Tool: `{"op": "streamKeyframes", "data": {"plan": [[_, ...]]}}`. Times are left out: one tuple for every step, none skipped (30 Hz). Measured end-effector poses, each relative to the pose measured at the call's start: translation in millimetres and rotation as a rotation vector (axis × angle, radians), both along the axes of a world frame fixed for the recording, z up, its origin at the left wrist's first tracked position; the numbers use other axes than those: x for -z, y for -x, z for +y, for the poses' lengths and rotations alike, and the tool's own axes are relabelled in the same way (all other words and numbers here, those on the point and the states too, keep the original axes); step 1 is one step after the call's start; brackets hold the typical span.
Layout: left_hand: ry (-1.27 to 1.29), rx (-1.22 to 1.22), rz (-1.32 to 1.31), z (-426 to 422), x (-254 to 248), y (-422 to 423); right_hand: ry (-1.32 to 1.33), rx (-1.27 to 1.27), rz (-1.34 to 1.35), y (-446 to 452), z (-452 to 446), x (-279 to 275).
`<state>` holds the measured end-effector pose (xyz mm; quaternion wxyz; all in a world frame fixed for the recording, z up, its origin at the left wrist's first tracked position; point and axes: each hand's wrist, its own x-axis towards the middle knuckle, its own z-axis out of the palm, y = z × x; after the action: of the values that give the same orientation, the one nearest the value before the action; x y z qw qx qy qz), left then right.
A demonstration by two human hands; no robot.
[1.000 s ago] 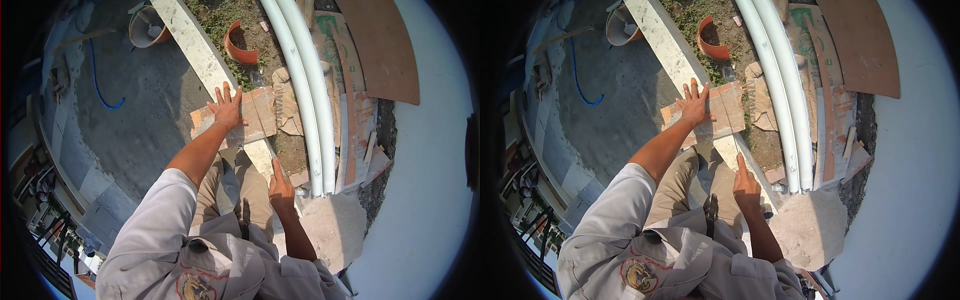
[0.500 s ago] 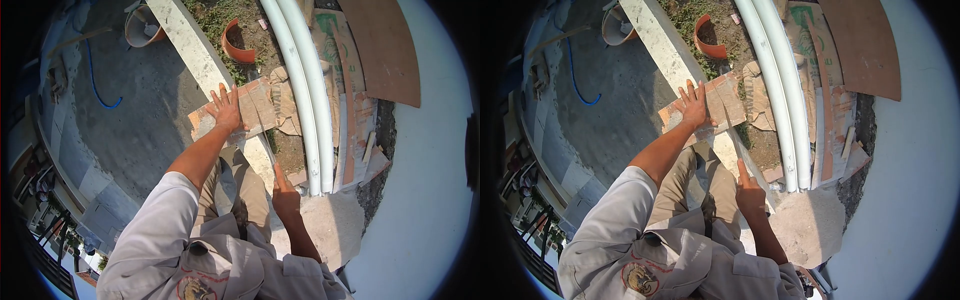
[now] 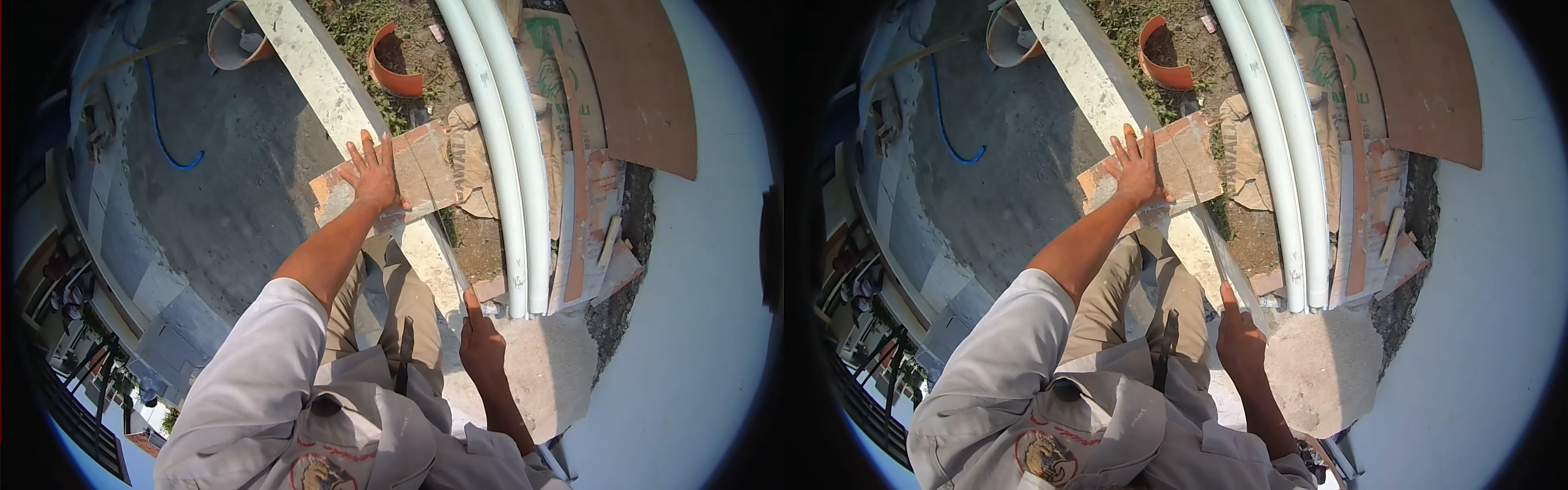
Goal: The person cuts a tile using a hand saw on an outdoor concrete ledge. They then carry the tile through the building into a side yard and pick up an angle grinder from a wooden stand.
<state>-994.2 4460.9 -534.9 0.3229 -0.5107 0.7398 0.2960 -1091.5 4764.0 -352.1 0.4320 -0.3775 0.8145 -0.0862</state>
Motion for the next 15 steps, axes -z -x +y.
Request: {"op": "streamKeyframes", "data": {"plan": [[-0.007,0.007,-0.005,2.8,-1.5,1.2,0.099,0.036,0.013,-3.0,5.5,0.9],[-0.005,0.01,0.0,3.8,-0.7,2.3,-0.127,0.017,-0.048,-1.0,-8.8,32.6],[0.001,0.008,0.004,4.0,0.5,1.2,-0.078,0.03,-0.045,1.4,-43.5,68.2],[0.009,0.003,0.006,4.9,1.7,0.2,-0.027,0.039,-0.042,3.7,-70.2,92.4],[0.017,-0.002,0.01,2.9,4.0,0.7,-0.02,0.013,-0.037,7.7,-81.3,95.6],[0.015,0.003,0.008,4.0,5.3,-2.0,-0.023,-0.001,-0.036,8.0,-89.0,89.1],[0.009,0.006,0.011,5.6,5.3,-1.9,-0.031,-0.019,-0.031,10.0,-93.0,80.2],[0.018,0.005,0.013,3.1,4.3,-0.7,-0.067,-0.033,0.003,7.0,-70.0,59.0],[0.023,0.006,0.014,1.3,3.7,0.7,-0.129,-0.015,-0.021,5.2,-41.0,28.9],[0.018,0.003,0.011,4.7,3.1,-0.1,-0.202,-0.001,-0.05,3.5,-13.2,2.8],[0.012,-0.004,0.018,5.4,2.6,0.5,-0.14,-0.012,-0.015,2.0,3.9,-6.0],[0.013,-0.013,0.024,2.5,2.3,1.5,-0.069,-0.025,0.018,1.7,16.1,-7.5],[0.005,-0.015,0.025,4.9,2.5,-0.7,-0.008,-0.03,0.045,-2.0,24.6,-7.1],[-0.004,-0.011,0.016,8.2,4.7,-3.1,-0.107,-0.06,0.016,-2.8,12.3,30.3],[0.0,-0.009,0.011,5.6,8.1,-2.8,-0.077,-0.048,0.005,-0.5,-28.2,74.7]]}}
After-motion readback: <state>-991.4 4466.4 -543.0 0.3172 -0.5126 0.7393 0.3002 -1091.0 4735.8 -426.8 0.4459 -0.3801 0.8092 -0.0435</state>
